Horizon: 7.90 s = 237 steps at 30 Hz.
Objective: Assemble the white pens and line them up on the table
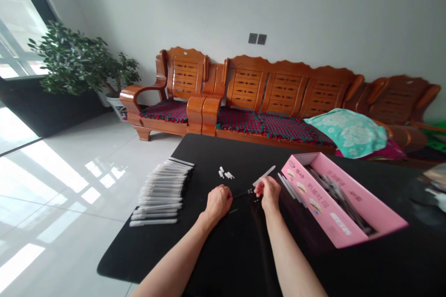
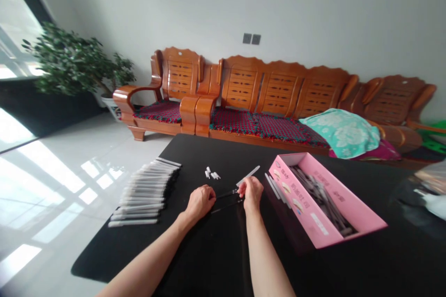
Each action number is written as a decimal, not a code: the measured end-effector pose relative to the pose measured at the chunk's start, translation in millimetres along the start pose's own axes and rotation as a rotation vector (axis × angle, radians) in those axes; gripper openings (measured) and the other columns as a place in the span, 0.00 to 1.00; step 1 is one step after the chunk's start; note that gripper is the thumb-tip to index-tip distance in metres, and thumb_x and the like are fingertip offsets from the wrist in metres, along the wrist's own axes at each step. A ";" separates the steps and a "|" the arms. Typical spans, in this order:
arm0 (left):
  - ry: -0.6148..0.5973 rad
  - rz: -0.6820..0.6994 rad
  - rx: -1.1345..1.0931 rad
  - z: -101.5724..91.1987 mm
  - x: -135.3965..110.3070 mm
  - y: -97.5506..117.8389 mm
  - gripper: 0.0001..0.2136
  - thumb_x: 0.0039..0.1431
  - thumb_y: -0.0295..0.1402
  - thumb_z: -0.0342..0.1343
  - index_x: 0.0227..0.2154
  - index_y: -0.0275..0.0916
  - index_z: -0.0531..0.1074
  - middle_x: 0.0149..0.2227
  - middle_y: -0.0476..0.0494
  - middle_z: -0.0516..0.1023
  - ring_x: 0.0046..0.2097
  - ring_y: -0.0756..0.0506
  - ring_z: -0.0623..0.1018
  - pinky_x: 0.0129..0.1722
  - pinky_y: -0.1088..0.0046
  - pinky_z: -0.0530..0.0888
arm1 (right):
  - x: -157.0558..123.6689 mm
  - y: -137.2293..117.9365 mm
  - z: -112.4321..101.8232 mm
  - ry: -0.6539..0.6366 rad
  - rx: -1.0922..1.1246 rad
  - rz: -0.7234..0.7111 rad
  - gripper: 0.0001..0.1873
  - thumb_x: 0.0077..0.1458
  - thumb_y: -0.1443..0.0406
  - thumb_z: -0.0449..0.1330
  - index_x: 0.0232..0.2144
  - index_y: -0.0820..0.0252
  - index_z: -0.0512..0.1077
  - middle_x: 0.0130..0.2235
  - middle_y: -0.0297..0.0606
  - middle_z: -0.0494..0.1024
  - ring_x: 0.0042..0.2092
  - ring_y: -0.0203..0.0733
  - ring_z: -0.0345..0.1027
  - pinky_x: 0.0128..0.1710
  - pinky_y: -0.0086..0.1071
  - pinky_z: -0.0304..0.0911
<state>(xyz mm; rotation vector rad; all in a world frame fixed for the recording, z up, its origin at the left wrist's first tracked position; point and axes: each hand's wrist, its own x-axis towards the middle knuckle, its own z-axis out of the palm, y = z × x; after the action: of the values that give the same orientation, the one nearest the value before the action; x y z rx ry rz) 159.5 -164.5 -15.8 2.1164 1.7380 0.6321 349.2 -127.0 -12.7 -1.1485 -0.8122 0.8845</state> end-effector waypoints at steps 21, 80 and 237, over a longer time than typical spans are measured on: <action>0.084 0.148 -0.475 -21.0 28.9 -28.2 0.04 0.57 0.27 0.57 0.30 0.38 0.76 0.29 0.50 0.78 0.30 0.51 0.73 0.34 0.78 0.65 | 13.1 11.5 10.3 0.097 0.218 -0.079 0.06 0.46 0.66 0.61 0.28 0.63 0.69 0.18 0.35 0.76 0.17 0.42 0.70 0.13 0.30 0.65; 0.101 0.020 -0.743 -11.0 27.3 -26.8 0.12 0.62 0.40 0.54 0.39 0.37 0.75 0.26 0.47 0.77 0.29 0.49 0.77 0.31 0.76 0.72 | -26.5 10.6 29.9 -0.373 0.457 0.272 0.05 0.48 0.65 0.62 0.31 0.59 0.73 0.23 0.33 0.79 0.22 0.39 0.74 0.18 0.28 0.68; -0.036 -0.157 -1.435 -17.6 13.4 -26.5 0.12 0.50 0.35 0.66 0.32 0.32 0.74 0.27 0.42 0.80 0.27 0.48 0.79 0.28 0.75 0.76 | -33.7 6.8 33.1 -0.448 0.282 0.220 0.09 0.50 0.62 0.66 0.31 0.61 0.72 0.23 0.35 0.78 0.21 0.40 0.73 0.17 0.29 0.69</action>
<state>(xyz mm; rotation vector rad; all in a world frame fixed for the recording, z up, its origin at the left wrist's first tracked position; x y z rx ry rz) 130.3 -146.5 -12.8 0.9340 0.8278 1.2404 304.2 -142.7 -15.0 -0.8087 -0.8953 1.4242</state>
